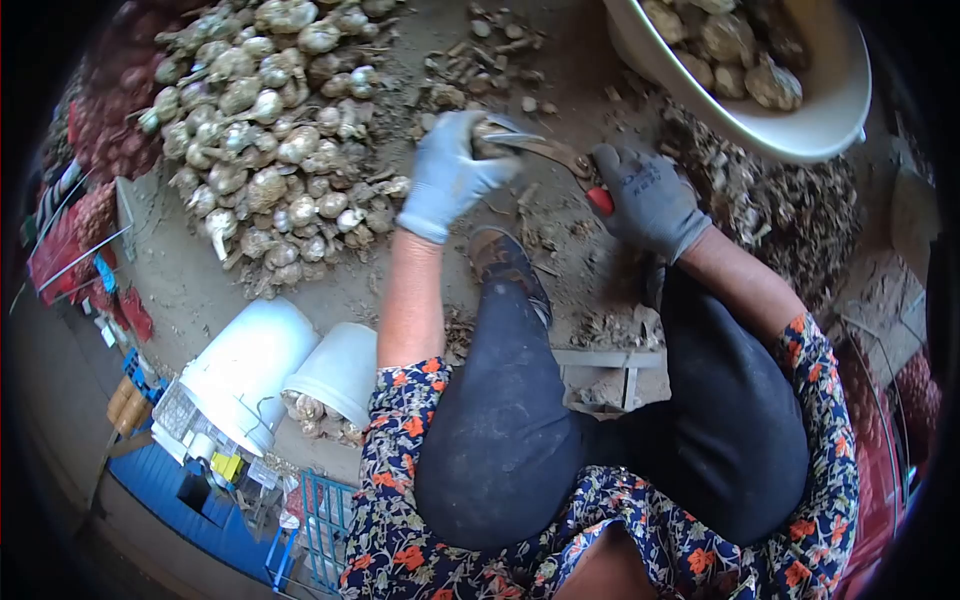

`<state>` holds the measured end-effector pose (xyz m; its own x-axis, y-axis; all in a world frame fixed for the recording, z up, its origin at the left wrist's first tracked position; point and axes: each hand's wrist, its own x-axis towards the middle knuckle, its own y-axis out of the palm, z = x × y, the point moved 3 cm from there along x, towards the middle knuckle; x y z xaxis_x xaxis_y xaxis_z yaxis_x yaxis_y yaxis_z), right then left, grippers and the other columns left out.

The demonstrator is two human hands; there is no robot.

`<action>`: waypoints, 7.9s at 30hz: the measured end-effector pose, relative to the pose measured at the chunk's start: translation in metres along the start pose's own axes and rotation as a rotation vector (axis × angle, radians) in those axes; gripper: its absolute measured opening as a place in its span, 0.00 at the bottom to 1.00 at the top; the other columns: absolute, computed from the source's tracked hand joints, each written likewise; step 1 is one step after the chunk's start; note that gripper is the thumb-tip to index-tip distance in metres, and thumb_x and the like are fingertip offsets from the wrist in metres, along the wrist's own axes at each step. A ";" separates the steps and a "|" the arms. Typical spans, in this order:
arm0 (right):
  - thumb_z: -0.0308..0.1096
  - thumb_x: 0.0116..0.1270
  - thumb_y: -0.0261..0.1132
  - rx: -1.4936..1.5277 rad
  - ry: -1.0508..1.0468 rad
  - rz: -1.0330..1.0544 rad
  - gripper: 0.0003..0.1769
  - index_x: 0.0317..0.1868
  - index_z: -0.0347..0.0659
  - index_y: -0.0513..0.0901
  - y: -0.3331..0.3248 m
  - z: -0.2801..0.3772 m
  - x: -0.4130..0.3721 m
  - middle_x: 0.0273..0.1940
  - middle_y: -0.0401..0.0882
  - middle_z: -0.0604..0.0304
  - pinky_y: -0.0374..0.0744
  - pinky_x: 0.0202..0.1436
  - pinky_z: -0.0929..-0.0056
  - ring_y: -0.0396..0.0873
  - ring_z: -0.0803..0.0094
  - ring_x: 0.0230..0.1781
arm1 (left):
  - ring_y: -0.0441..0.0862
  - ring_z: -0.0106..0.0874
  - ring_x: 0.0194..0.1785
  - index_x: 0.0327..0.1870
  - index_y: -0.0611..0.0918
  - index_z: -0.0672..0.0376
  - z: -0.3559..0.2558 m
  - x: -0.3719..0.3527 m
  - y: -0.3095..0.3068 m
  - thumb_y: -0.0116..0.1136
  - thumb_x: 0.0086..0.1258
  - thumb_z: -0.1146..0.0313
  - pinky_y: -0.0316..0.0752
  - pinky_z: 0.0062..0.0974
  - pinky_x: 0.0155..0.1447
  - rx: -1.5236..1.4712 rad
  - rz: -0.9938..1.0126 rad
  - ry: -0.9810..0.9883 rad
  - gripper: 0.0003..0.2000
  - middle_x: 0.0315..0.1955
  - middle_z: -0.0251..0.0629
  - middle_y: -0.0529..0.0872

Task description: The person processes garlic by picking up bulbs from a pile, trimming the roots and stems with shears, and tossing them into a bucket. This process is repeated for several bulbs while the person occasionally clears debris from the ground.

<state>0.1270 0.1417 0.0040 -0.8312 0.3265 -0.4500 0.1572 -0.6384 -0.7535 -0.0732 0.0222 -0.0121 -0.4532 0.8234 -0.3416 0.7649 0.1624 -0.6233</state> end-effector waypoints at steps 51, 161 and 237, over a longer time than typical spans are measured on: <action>0.40 0.65 0.59 0.122 0.024 0.017 0.15 0.41 0.36 0.68 0.011 0.013 0.044 0.29 0.79 0.45 0.77 0.40 0.53 0.81 0.47 0.34 | 0.83 0.25 0.35 0.43 0.78 0.65 -0.015 0.001 0.003 0.74 0.51 0.61 0.81 0.21 0.42 0.028 -0.385 0.190 0.23 0.32 0.38 0.83; 0.46 0.65 0.61 1.008 0.393 0.335 0.18 0.31 0.37 0.74 0.028 -0.004 0.006 0.23 0.75 0.61 0.73 0.24 0.73 0.74 0.78 0.21 | 0.83 0.29 0.41 0.51 0.72 0.62 -0.126 0.030 -0.016 0.68 0.63 0.68 0.81 0.27 0.44 -0.876 -0.275 0.526 0.20 0.40 0.38 0.81; 0.46 0.64 0.60 0.047 -0.051 0.040 0.22 0.48 0.36 0.68 0.010 0.003 -0.006 0.37 0.80 0.41 0.78 0.45 0.53 0.81 0.47 0.40 | 0.78 0.22 0.45 0.51 0.78 0.63 0.003 -0.022 -0.012 0.77 0.47 0.64 0.74 0.21 0.51 -0.140 -0.062 0.028 0.29 0.43 0.32 0.82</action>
<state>0.1318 0.1314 0.0002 -0.8511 0.2645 -0.4534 0.1667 -0.6829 -0.7113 -0.0736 0.0006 0.0007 -0.4898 0.8242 -0.2843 0.7932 0.2859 -0.5376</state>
